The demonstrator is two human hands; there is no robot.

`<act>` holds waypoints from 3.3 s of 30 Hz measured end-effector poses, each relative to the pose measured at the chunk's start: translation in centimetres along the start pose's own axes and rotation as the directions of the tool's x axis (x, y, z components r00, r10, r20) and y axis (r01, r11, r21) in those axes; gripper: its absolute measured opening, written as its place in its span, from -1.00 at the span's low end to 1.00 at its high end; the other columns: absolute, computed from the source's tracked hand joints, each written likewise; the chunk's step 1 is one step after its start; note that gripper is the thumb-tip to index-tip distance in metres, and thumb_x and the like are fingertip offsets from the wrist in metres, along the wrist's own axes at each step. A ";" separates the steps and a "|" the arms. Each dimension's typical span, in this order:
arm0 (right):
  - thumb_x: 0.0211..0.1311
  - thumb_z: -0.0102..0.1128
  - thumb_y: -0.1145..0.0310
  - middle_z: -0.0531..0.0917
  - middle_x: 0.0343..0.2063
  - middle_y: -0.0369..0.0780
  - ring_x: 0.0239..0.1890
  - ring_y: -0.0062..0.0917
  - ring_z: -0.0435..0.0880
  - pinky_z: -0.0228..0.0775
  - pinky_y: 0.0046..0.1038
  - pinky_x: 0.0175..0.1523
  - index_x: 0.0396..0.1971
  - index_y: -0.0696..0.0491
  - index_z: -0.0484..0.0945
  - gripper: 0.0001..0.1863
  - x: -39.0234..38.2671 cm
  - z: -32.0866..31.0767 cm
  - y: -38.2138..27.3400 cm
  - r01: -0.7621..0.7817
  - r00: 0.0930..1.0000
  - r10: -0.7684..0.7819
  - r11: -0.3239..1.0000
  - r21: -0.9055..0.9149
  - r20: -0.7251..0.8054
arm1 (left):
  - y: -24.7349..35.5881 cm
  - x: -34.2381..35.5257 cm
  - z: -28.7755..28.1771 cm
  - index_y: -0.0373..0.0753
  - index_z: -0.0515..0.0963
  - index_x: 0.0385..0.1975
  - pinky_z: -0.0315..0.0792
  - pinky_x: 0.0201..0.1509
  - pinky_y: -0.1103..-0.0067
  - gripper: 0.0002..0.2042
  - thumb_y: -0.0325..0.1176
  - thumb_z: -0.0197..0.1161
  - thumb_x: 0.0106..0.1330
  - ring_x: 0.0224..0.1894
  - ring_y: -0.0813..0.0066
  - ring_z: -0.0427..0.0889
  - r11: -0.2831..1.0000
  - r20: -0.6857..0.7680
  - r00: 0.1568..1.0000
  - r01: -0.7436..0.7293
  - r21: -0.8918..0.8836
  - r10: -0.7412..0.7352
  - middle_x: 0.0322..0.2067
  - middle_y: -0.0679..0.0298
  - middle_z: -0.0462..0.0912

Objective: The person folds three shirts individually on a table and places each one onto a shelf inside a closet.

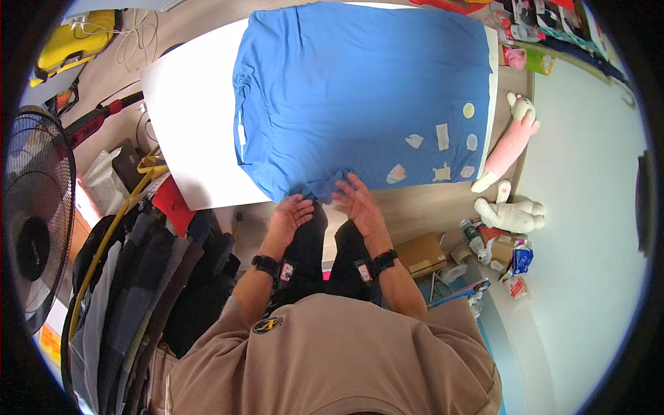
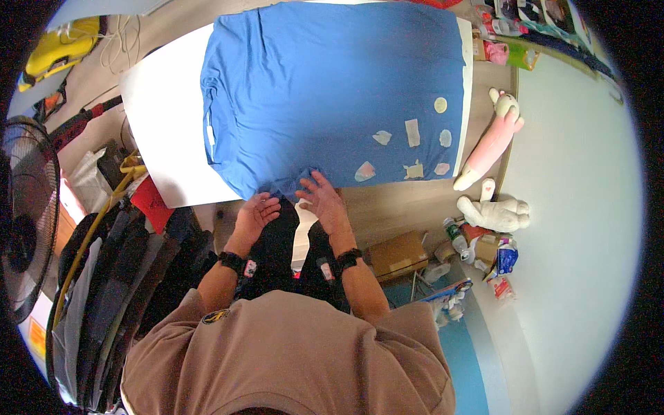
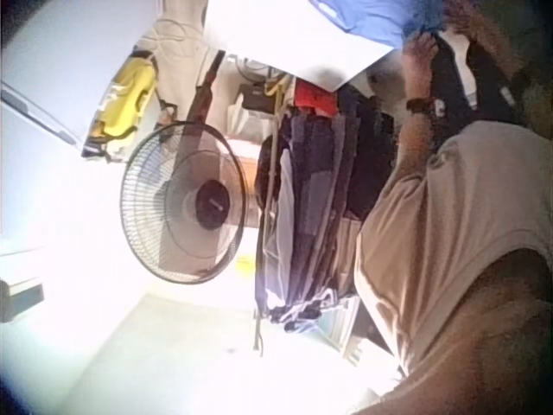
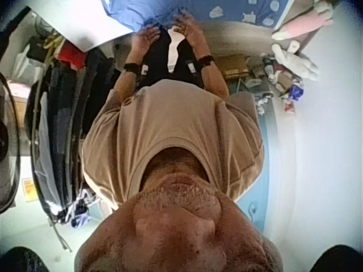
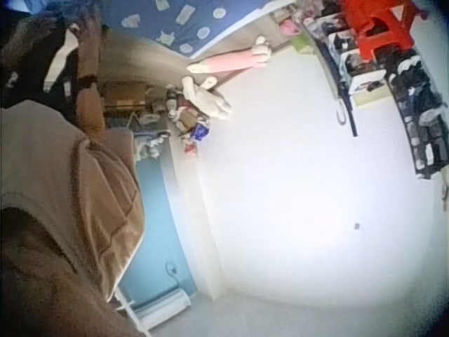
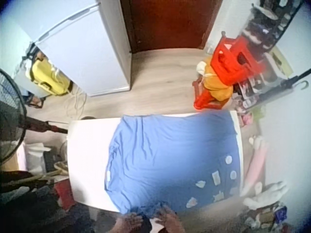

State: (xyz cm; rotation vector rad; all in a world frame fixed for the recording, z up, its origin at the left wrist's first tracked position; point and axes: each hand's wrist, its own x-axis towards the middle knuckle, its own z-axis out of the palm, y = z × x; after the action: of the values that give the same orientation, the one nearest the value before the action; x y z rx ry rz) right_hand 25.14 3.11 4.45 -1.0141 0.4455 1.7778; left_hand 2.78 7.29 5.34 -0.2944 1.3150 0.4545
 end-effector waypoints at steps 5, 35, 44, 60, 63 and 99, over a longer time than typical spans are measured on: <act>0.11 0.27 0.45 0.49 0.07 -0.12 -0.04 -0.32 0.59 0.51 -0.37 -0.09 0.28 0.04 0.22 -0.31 1.2 -2.2 1.3 0.076 0.965 -0.182 0.884 -0.461 -0.190 | -2.2 0.7 1.0 -0.20 0.38 0.06 0.52 -0.20 0.42 -0.59 -0.52 0.19 0.17 -0.29 0.22 0.62 0.393 0.200 0.858 -0.409 0.824 0.474 -0.24 0.13 0.59; 0.12 0.19 0.48 0.64 -0.33 -0.20 -0.35 -0.44 0.65 0.49 -0.42 -0.19 0.00 0.04 0.48 -0.61 2.9 -2.3 -1.4 0.205 0.861 -0.507 0.263 -0.943 0.046 | 1.6 2.4 3.2 -0.33 0.47 -0.19 0.42 -0.34 0.48 -0.84 -0.51 0.11 0.25 -0.42 0.39 0.52 0.057 0.308 0.519 -0.572 0.818 0.798 -0.44 0.18 0.53; 0.20 0.15 0.47 0.66 -0.34 -0.19 -0.32 -0.51 0.65 0.49 -0.46 -0.19 -0.13 0.09 0.57 -0.77 -2.9 -6.2 -3.0 0.066 0.862 -0.503 0.235 -0.970 -0.063 | -0.2 3.1 4.0 -0.23 0.42 0.11 0.14 0.36 0.16 -0.44 -0.45 0.19 -0.03 0.29 0.04 0.24 -0.673 0.817 0.556 -0.546 0.499 0.154 0.21 0.07 0.34; 0.07 0.19 0.32 0.63 -0.61 -0.16 -0.50 -0.18 0.65 0.46 -0.17 -0.38 -0.41 -0.01 0.47 -0.87 7.7 0.3 -3.4 0.247 0.822 -0.487 -0.164 -0.955 0.296 | 2.9 4.1 4.0 -0.15 0.27 0.28 -0.10 0.44 0.07 -0.26 -0.42 0.22 -0.06 0.38 -0.04 0.08 -0.800 0.790 0.552 -0.329 0.501 0.267 0.37 0.02 0.09; 0.06 0.15 0.32 0.62 -0.64 -0.14 -0.51 -0.14 0.64 0.45 -0.12 -0.38 -0.42 -0.02 0.45 -0.89 7.5 0.0 -3.6 0.245 0.837 -0.469 -0.140 -0.959 0.282 | 3.8 3.2 2.9 -0.14 0.25 0.30 -0.09 0.43 0.06 -0.25 -0.33 0.25 -0.04 0.38 -0.13 0.05 -0.831 0.747 0.557 -0.169 0.529 0.363 0.36 -0.01 0.10; -0.23 0.27 0.59 0.51 -0.16 -0.23 -0.15 -0.29 0.47 0.27 -0.21 0.01 -0.25 0.03 0.54 -0.61 -5.4 -21.7 -26.2 0.128 0.655 -0.450 -0.725 -0.677 0.607 | -0.8 6.0 0.0 -0.04 0.55 -0.14 0.15 0.26 -0.03 -0.60 -0.46 0.20 -0.08 0.09 0.05 0.36 -0.898 0.912 0.351 -0.298 0.323 0.212 -0.07 0.18 0.39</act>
State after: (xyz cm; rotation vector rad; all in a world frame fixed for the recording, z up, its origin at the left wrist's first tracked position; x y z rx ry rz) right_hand 58.67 -3.67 0.06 -2.0996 -1.9722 0.5148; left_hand 4.29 7.47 -0.49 2.6021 1.0099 0.0123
